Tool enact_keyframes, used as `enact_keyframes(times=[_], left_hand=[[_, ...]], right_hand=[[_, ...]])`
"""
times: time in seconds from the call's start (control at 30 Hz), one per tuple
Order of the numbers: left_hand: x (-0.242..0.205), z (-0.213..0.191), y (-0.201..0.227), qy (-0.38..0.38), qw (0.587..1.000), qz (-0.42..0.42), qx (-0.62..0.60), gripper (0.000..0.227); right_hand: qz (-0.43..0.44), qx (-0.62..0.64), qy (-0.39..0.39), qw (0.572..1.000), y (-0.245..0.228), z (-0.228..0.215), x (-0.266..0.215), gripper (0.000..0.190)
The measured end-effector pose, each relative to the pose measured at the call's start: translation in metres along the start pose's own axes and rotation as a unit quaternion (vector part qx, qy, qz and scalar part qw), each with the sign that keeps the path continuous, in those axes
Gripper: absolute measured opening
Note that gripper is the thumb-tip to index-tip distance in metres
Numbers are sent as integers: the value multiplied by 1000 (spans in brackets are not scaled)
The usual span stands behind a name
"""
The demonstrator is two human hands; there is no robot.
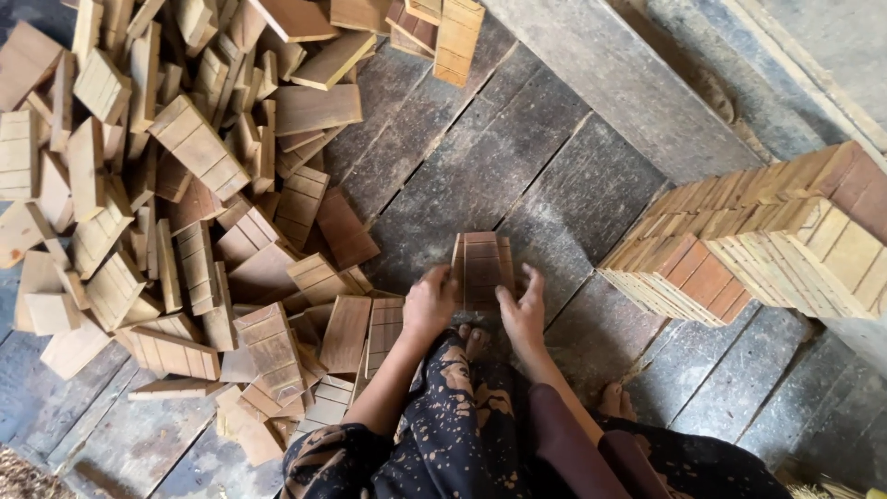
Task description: The person sits on a wooden floor and repeatedly picks up small rectangular wood pieces from a scattered pile. They align the pieces in small groups and place them onto a growing vertical stack next to a wooden beam.
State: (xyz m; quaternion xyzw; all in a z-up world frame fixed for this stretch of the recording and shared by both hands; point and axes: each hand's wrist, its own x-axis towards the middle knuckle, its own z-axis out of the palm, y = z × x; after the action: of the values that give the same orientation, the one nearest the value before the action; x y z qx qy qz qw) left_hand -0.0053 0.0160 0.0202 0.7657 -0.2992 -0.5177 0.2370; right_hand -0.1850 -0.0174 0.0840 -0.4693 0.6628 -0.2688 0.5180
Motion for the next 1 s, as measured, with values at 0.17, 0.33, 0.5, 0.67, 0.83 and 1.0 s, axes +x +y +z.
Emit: enact_keyframes(times=[0.17,0.33,0.5,0.67,0.83,1.0], left_hand=[[-43,-68,39,338,887,225,221,52],[-80,-120,13,480,817,170,270,73],[-118,-89,-7,400,845,178,307,92],[-120,-69,-22,331,839,112,418,114],[-118,-73,-6,298,860,98,401,119],[-115,-67,-5,260,915,123,283,115]], right_hand=[[11,-235,32,972,-14,34,-5,120],[-52,-340,125,931,-10,78,-13,145],[-46,-386,119,913,-11,79,-3,135],[-134,-464,92,871,-10,61,-4,104],[-170,-474,72,861,-3,51,1,103],[-175,-430,69,883,5,41,4,99]])
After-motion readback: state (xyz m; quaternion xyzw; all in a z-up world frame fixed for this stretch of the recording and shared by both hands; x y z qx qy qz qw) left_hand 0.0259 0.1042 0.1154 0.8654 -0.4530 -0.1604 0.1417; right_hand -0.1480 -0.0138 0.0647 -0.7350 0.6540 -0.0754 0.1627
